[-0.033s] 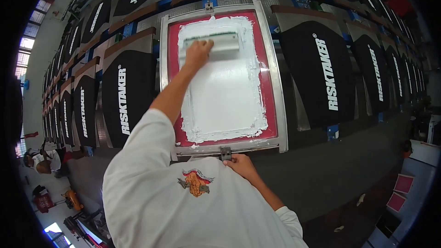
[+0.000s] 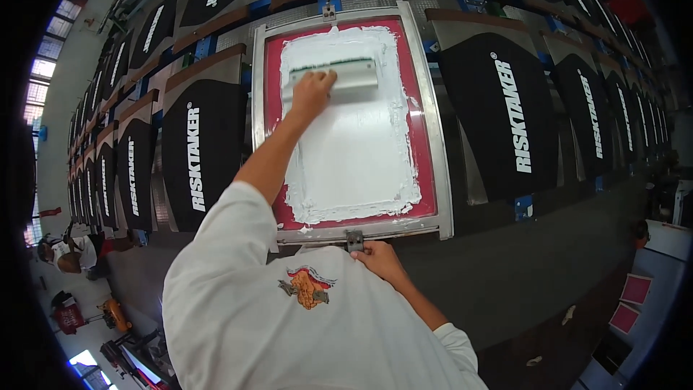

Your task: Apply white ink to t-shirts using a screen-printing frame and a squeegee.

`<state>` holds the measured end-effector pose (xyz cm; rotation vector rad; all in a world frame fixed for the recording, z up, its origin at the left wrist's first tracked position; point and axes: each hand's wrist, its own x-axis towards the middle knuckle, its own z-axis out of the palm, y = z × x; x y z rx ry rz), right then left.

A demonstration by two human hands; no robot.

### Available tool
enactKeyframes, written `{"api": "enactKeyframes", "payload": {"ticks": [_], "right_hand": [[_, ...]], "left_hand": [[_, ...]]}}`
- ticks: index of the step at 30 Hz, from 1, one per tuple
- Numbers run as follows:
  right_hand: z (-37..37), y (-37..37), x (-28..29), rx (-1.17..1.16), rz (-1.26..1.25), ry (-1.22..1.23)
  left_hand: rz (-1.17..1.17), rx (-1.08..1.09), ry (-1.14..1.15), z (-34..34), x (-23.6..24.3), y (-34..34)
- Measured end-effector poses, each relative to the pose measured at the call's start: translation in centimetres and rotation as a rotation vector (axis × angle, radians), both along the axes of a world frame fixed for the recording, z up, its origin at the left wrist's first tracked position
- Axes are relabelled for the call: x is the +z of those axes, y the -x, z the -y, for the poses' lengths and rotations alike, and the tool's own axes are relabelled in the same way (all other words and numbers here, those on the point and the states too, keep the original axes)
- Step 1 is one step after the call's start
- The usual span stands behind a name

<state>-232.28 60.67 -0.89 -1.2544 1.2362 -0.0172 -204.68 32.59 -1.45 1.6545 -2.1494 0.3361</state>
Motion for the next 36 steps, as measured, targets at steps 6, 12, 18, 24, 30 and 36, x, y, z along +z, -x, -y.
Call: {"api": "enactKeyframes", "payload": {"ticks": [6, 12, 18, 24, 30, 36], "right_hand": [[0.5, 0.0, 1.4, -0.020, 0.080, 0.116], [0.7, 0.0, -2.1, 0.035, 0.171, 0.059], [1.0, -0.1, -0.9, 0.065, 0.108, 0.118], [0.6, -0.4, -1.1, 0.117, 0.152, 0.179], [1.4, 1.7, -3.7, 0.018, 0.202, -0.015], [2.5, 1.3, -1.2, 0.256, 0.039, 0.051]], "left_hand": [[-0.113, -0.064, -0.316, -9.7, 8.8, 3.4], [-0.219, -0.007, -0.609, -20.1, 12.5, 6.5], [-0.188, 0.027, -0.706, -23.3, 10.8, 8.4], [-0.137, 0.062, -0.752, -23.7, 9.5, 8.6], [-0.226, 0.055, -0.708, -23.0, 8.7, 10.3], [-0.230, 0.058, -0.709, -24.3, 10.3, 9.7]]}}
